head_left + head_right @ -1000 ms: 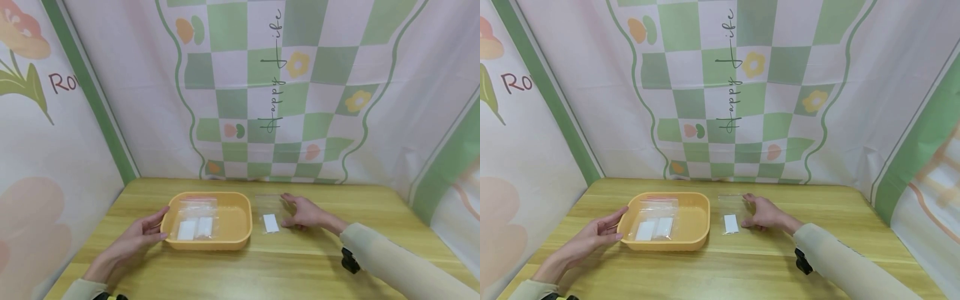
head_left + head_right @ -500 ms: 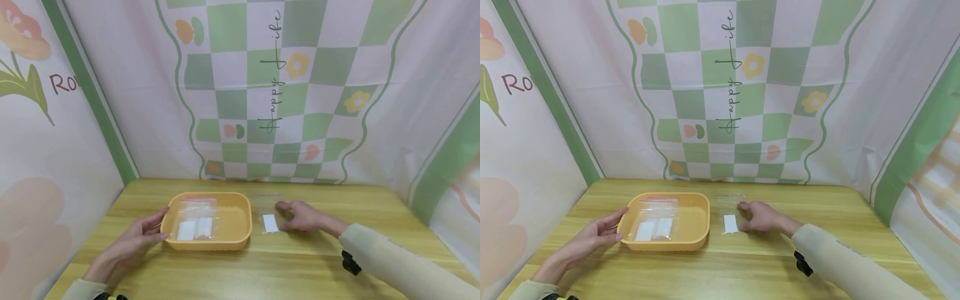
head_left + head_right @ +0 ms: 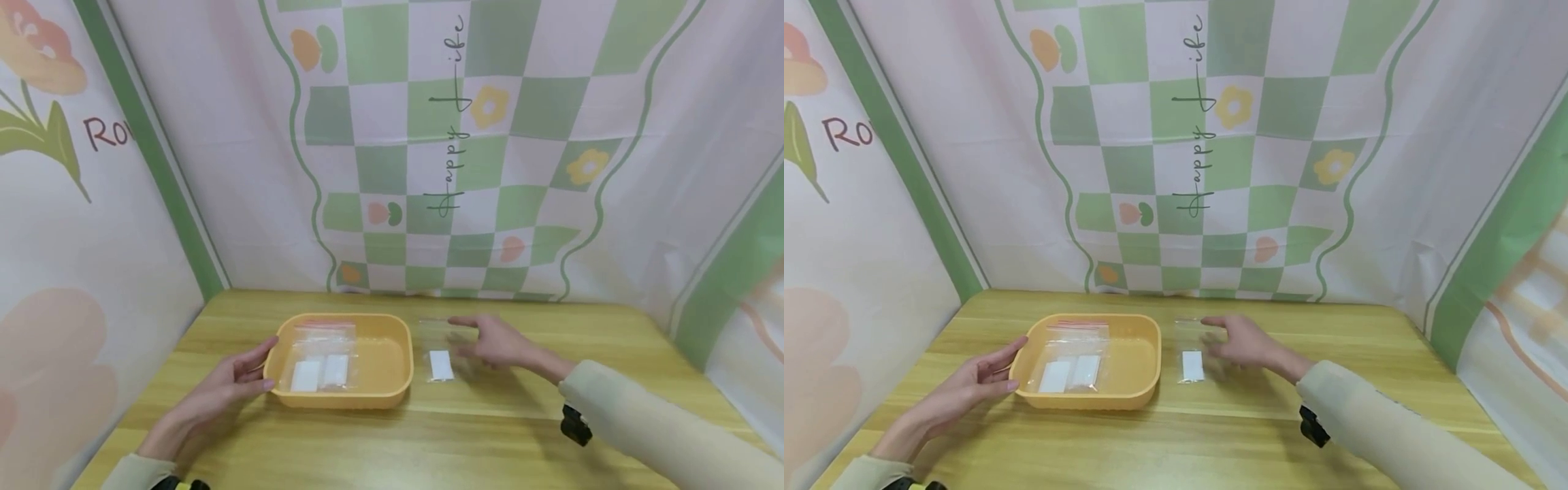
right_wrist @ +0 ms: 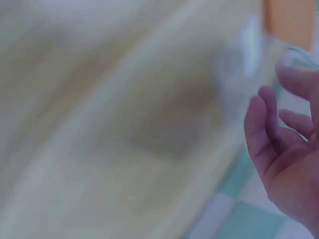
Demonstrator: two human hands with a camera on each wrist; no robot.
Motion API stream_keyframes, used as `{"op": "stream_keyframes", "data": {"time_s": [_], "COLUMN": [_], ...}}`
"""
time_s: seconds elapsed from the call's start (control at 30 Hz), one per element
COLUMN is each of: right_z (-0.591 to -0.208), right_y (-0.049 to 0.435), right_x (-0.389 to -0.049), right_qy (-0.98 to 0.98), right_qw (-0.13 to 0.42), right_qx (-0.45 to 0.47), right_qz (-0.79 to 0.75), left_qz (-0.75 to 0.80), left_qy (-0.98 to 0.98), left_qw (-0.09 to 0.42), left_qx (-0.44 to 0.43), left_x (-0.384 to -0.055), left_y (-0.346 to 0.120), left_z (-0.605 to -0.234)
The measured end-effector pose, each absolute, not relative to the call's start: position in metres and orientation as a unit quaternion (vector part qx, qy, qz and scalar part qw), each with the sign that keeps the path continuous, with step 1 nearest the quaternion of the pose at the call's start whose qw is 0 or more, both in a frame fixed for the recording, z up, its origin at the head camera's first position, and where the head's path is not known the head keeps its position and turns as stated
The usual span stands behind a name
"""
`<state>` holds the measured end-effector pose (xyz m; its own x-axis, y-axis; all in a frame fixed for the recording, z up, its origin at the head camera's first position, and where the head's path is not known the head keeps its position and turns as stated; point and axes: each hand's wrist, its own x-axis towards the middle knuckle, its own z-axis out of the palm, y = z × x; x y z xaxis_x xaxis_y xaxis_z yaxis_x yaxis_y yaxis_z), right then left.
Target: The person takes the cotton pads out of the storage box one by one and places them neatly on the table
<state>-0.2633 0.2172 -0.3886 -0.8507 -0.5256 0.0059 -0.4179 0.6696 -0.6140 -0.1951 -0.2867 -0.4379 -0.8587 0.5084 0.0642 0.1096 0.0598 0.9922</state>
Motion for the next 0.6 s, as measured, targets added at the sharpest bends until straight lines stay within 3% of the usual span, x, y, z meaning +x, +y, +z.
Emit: {"op": "stream_keyframes", "data": {"time_s": [0.2,0.37,0.6], "right_z": [-0.341,-0.321,-0.339], "right_y": [0.179,0.129,0.069], "right_x": [-0.271,-0.267,-0.27], "right_qy": [0.905,0.891,0.861], "right_qw": [0.046,0.079,0.17], "right_qx": [-0.288,-0.307,-0.366], "right_qz": [-0.31,-0.324,-0.311], "left_qz": [0.652,0.653,0.654], "left_qy": [0.711,0.71,0.708], "left_qw": [0.157,0.158,0.16], "left_qx": [0.213,0.21,0.212], "left_x": [-0.195,-0.196,-0.197], "left_y": [-0.285,-0.286,-0.288], "left_z": [-0.439,-0.439,-0.437]}}
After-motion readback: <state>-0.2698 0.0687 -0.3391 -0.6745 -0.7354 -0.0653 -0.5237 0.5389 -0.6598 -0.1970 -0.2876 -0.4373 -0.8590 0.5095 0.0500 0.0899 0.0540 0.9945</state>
